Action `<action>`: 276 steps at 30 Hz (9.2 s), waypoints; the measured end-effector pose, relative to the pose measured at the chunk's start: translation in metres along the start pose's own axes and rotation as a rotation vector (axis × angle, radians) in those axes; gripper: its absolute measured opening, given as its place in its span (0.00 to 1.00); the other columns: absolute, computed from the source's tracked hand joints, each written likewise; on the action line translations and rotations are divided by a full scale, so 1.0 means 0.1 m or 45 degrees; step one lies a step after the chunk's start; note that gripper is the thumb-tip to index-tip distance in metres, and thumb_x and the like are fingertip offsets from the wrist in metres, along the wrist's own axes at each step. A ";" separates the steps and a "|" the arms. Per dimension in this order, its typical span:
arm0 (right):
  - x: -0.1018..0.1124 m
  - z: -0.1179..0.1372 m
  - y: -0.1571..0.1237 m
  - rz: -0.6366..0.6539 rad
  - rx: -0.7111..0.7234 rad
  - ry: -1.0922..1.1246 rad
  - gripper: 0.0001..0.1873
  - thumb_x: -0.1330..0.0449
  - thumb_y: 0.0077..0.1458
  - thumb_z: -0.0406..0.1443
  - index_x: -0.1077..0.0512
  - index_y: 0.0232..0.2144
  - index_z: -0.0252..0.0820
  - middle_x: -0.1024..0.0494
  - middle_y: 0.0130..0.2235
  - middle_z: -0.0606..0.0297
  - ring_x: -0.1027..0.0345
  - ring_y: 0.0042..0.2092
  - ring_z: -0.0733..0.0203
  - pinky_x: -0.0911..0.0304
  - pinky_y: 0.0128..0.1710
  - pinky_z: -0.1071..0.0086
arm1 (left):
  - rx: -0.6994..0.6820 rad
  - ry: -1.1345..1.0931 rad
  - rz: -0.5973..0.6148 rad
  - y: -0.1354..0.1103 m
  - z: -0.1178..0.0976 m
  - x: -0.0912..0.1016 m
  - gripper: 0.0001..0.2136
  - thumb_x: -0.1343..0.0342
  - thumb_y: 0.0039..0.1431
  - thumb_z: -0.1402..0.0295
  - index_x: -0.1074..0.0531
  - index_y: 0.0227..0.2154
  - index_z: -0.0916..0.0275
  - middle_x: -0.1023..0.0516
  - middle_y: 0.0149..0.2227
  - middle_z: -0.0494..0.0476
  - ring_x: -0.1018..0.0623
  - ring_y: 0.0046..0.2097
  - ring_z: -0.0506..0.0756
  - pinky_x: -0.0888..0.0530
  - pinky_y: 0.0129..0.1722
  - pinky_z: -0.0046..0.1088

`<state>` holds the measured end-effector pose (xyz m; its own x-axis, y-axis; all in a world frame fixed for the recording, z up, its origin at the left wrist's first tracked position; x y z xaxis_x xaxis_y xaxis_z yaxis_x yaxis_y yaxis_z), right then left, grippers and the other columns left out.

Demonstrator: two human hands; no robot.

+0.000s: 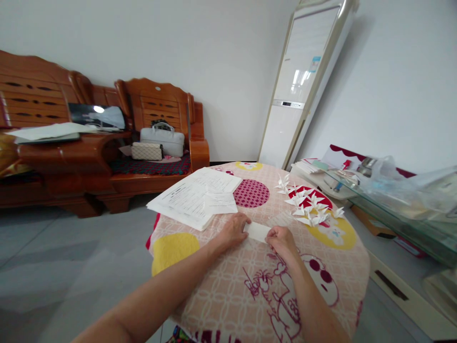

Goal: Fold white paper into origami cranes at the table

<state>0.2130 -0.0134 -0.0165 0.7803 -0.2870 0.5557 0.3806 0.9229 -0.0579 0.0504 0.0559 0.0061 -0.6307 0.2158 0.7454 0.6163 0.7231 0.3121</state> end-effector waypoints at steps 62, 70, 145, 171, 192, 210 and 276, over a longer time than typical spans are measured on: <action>0.72 0.23 -0.40 -0.181 0.520 0.548 0.03 0.36 0.45 0.36 0.24 0.25 0.42 0.19 0.37 0.57 0.25 0.41 0.52 0.31 0.43 0.62 | -0.821 -0.148 0.170 -0.33 -0.79 0.22 0.17 0.50 0.62 0.68 0.30 0.53 0.58 0.25 0.53 0.60 0.29 0.57 0.58 0.39 0.62 0.43; 0.55 0.08 -0.51 0.037 0.583 0.165 0.09 0.40 0.47 0.33 0.20 0.29 0.43 0.18 0.40 0.56 0.25 0.43 0.53 0.29 0.43 0.62 | -0.827 -0.151 0.485 -0.40 -0.81 -0.13 0.17 0.49 0.58 0.77 0.26 0.48 0.59 0.24 0.52 0.62 0.28 0.56 0.58 0.32 0.58 0.37; 0.41 -0.39 -0.25 -0.033 -0.252 -0.322 0.19 0.45 0.51 0.38 0.35 0.11 0.41 0.34 0.11 0.68 0.39 0.12 0.66 0.47 0.13 0.75 | 0.344 -0.027 0.056 0.01 0.00 -0.10 0.28 0.42 0.46 0.72 0.32 0.54 0.64 0.22 0.27 0.50 0.23 0.31 0.53 0.31 0.33 0.26; 0.50 -0.24 -0.25 -0.133 -0.228 -0.412 0.11 0.43 0.47 0.35 0.30 0.16 0.39 0.27 0.17 0.63 0.33 0.18 0.63 0.46 0.18 0.74 | -0.628 -0.115 0.524 -0.19 -0.60 -0.34 0.25 0.55 0.54 0.83 0.27 0.52 0.57 0.27 0.55 0.58 0.29 0.56 0.55 0.34 0.57 0.32; 0.01 0.10 -0.24 0.050 -0.043 -0.384 0.03 0.40 0.40 0.28 0.27 0.19 0.38 0.26 0.18 0.65 0.31 0.23 0.64 0.45 0.22 0.76 | -0.636 -0.256 0.546 -0.22 -0.64 -0.27 0.17 0.50 0.57 0.79 0.22 0.41 0.57 0.23 0.50 0.58 0.25 0.53 0.55 0.31 0.55 0.32; 0.49 -0.43 -0.37 0.102 -0.238 -0.100 0.04 0.45 0.45 0.31 0.32 0.21 0.39 0.27 0.17 0.68 0.36 0.16 0.66 0.48 0.14 0.77 | -0.283 -0.107 0.364 -0.25 -0.25 0.23 0.12 0.51 0.56 0.77 0.23 0.37 0.60 0.21 0.44 0.56 0.24 0.48 0.54 0.31 0.52 0.31; 0.16 -0.02 0.30 -0.082 0.233 0.225 0.16 0.38 0.47 0.41 0.20 0.37 0.39 0.22 0.26 0.64 0.33 0.26 0.60 0.40 0.27 0.69 | 0.602 -1.086 0.066 0.21 0.39 -0.15 0.16 0.36 0.39 0.70 0.22 0.36 0.66 0.24 0.27 0.53 0.27 0.28 0.51 0.33 0.28 0.25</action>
<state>0.2375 0.0093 -0.0112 0.8381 -0.3719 0.3991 0.3484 0.9279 0.1331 0.0544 0.0935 -0.0222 -0.8524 0.5227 0.0170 0.5175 0.8478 -0.1161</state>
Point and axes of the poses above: each hand's wrist, its own y-axis towards the middle knuckle, its own x-axis out of the back of the hand, z = x × y, the point moved 9 cm from there along y, towards the middle knuckle
